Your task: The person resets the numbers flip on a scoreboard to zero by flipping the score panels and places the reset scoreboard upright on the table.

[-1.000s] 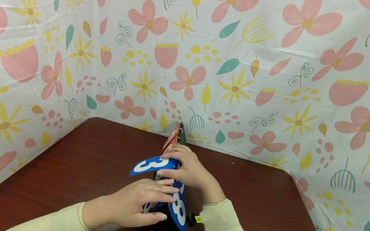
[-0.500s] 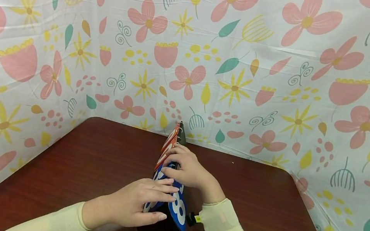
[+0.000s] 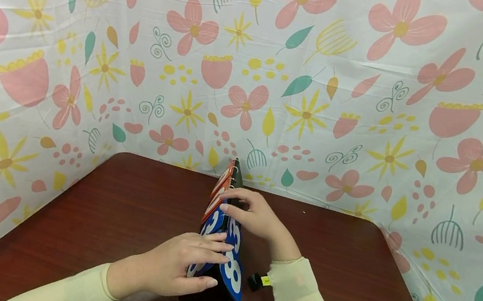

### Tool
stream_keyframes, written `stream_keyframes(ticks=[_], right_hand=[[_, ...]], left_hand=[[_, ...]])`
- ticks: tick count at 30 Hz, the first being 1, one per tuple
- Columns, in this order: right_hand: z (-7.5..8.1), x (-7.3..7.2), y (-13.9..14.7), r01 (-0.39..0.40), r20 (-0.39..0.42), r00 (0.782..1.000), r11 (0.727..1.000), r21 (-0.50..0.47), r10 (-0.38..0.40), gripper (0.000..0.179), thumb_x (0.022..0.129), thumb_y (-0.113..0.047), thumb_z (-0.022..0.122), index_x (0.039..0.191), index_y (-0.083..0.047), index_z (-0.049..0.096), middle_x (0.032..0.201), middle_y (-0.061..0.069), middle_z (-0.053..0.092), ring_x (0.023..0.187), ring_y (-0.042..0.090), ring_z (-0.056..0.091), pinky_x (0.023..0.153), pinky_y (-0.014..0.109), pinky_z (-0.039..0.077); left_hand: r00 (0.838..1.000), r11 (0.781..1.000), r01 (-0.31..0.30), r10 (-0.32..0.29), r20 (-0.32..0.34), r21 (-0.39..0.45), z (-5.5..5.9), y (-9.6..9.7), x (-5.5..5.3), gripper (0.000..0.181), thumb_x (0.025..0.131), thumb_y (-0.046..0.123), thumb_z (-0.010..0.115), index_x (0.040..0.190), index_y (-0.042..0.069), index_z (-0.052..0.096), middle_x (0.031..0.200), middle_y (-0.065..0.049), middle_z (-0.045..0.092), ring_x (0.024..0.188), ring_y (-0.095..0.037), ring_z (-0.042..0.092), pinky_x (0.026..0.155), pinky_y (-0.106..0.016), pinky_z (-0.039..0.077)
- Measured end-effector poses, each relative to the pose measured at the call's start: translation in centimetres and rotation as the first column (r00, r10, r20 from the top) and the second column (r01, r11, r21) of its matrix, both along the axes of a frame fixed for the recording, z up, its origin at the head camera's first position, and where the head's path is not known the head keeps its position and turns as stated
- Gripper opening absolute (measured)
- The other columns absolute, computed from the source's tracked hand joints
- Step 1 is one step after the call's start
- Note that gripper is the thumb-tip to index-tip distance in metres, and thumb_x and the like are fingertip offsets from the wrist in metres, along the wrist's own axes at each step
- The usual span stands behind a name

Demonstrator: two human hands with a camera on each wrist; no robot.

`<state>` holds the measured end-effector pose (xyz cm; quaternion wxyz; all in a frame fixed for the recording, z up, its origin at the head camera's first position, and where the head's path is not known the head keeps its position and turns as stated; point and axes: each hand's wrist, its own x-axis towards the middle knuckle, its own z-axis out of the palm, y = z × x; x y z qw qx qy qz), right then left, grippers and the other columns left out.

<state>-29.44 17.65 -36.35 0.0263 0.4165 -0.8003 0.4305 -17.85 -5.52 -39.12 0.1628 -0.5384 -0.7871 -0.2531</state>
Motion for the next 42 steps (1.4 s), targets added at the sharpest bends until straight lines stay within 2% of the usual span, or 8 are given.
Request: stream_keyframes(ticks=[7, 11, 15, 18, 23, 29, 37, 42], right_hand=[[-0.7, -1.5, 1.0, 0.128, 0.07, 0.99, 0.983, -0.133, -0.119, 0.025, 0.099, -0.016, 0.068, 0.121, -0.006, 0.073, 0.123, 0.014, 0.074, 0.107, 0.012, 0.072, 0.09, 0.024, 0.059], [-1.7, -2.5, 1.4, 0.197, 0.09, 0.978, 0.972, -0.131, -0.186, 0.027, 0.099, -0.019, 0.069, 0.123, -0.008, 0.073, 0.124, 0.013, 0.074, 0.109, 0.015, 0.073, 0.091, 0.023, 0.059], [-2.5, -3.1, 1.4, 0.274, 0.106, 0.959, 0.952, -0.135, -0.261, 0.036, 0.101, -0.024, 0.067, 0.133, -0.009, 0.067, 0.129, 0.016, 0.071, 0.11, 0.034, 0.072, 0.087, 0.024, 0.059], [-2.9, -3.4, 1.4, 0.305, 0.122, 0.949, 0.946, -0.114, -0.291, 0.044, 0.103, -0.029, 0.064, 0.143, -0.012, 0.061, 0.139, 0.017, 0.065, 0.112, 0.04, 0.07, 0.089, 0.034, 0.061], [-3.4, -3.7, 1.2, 0.261, 0.167, 0.95, 0.965, 0.03, -0.263, 0.062, 0.104, -0.044, 0.057, 0.159, -0.021, 0.041, 0.163, 0.012, 0.043, 0.144, 0.037, 0.05, 0.112, 0.061, 0.045], [-3.6, -3.9, 1.7, 0.181, 0.241, 0.944, 0.964, 0.193, -0.225, 0.067, 0.106, -0.053, 0.048, 0.162, -0.021, 0.033, 0.166, 0.011, 0.038, 0.152, 0.035, 0.038, 0.12, 0.063, 0.035], [-3.6, -4.5, 2.9, 0.203, 0.179, 0.957, 0.967, 0.154, -0.23, 0.047, 0.098, -0.044, 0.068, 0.136, -0.017, 0.067, 0.133, 0.007, 0.07, 0.126, 0.028, 0.065, 0.105, 0.052, 0.054], [-3.9, -4.6, 3.3, 0.109, 0.228, 0.963, 0.98, 0.168, -0.146, 0.026, 0.095, -0.035, 0.073, 0.112, -0.016, 0.075, 0.107, 0.003, 0.076, 0.098, 0.018, 0.069, 0.089, 0.037, 0.059]], left_hand=[[1.0, 1.0, -0.013, 0.013, 0.02, 0.006, 0.1, 0.1, 0.1, 0.04, 0.104, 0.039, 0.058, 0.136, 0.018, 0.068, 0.15, 0.002, 0.059, 0.151, -0.012, 0.042, 0.12, -0.039, 0.042], [1.0, 1.0, -0.011, 0.012, -0.022, 0.006, 0.1, 0.1, 0.1, 0.04, 0.104, 0.039, 0.058, 0.136, 0.016, 0.068, 0.15, 0.001, 0.06, 0.15, -0.014, 0.043, 0.119, -0.039, 0.043], [1.0, 1.0, -0.008, 0.009, -0.019, 0.01, 0.0, 0.1, 0.1, 0.04, 0.104, 0.038, 0.058, 0.135, 0.015, 0.068, 0.15, 0.001, 0.059, 0.15, -0.014, 0.044, 0.119, -0.038, 0.043], [1.0, 1.0, -0.012, 0.012, -0.008, 0.01, 0.0, 0.1, 0.1, 0.04, 0.104, 0.038, 0.058, 0.135, 0.016, 0.068, 0.15, 0.002, 0.059, 0.15, -0.013, 0.043, 0.12, -0.038, 0.043], [1.0, 1.0, -0.021, 0.021, 0.01, 0.002, 0.0, 0.0, 0.1, 0.041, 0.105, 0.041, 0.056, 0.138, 0.019, 0.067, 0.151, 0.003, 0.058, 0.151, -0.011, 0.041, 0.12, -0.039, 0.042], [0.999, 1.0, -0.017, 0.018, 0.027, -0.001, 0.0, 0.0, 0.1, 0.042, 0.105, 0.042, 0.055, 0.139, 0.019, 0.066, 0.152, 0.004, 0.057, 0.152, -0.011, 0.04, 0.121, -0.039, 0.041], [0.999, 1.0, -0.024, 0.024, 0.026, -0.001, 0.1, 0.0, 0.1, 0.041, 0.105, 0.042, 0.055, 0.138, 0.02, 0.066, 0.151, 0.005, 0.058, 0.151, -0.01, 0.041, 0.121, -0.039, 0.041], [0.999, 1.0, -0.018, 0.018, 0.04, -0.001, 0.1, -0.1, 0.1, 0.042, 0.105, 0.042, 0.055, 0.139, 0.021, 0.066, 0.152, 0.005, 0.057, 0.152, -0.01, 0.04, 0.121, -0.039, 0.042]])
